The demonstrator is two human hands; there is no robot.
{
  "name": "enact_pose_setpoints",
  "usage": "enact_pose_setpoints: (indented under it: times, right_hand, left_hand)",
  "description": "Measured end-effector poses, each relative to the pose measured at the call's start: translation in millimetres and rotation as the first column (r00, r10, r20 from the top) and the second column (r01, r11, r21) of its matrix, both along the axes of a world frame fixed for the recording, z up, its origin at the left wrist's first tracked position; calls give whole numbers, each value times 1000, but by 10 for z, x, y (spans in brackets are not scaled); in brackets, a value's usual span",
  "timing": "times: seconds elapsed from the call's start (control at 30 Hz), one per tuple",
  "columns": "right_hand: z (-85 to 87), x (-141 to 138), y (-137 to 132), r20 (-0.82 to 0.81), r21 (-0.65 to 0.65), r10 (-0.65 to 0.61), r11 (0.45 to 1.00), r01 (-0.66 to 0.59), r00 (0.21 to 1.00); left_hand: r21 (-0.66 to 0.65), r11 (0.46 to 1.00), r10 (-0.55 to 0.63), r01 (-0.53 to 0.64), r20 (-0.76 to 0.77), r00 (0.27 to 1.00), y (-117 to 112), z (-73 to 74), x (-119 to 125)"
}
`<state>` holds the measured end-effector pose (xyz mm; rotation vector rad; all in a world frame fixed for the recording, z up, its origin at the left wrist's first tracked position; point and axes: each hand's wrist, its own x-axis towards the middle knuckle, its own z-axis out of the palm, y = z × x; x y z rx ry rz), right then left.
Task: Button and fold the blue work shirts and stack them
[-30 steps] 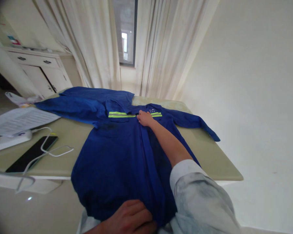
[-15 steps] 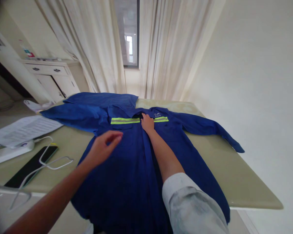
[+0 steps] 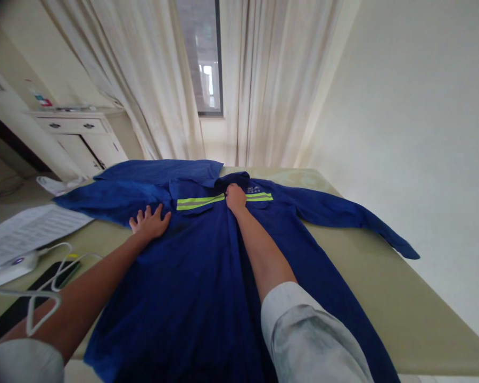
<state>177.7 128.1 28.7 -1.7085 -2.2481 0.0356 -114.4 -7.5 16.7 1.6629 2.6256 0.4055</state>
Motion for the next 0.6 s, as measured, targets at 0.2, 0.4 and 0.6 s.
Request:
enact_pose_setpoints:
  times: [0.2, 0.4, 0.6]
  right_hand:
    - [-92, -22, 42, 7, -42, 32, 999, -32, 999]
    - [89, -26, 241, 19, -93, 8, 996, -6, 1000]
    - [-55, -87, 137, -12, -19, -83, 996, 83, 996]
  left_hand:
    - [174, 731, -650, 660, -116, 751, -269, 201, 809]
    - [13, 301, -953, 953, -19, 301, -773, -55, 1595]
    - [103, 258, -965, 961, 74, 251, -694, -6, 1466]
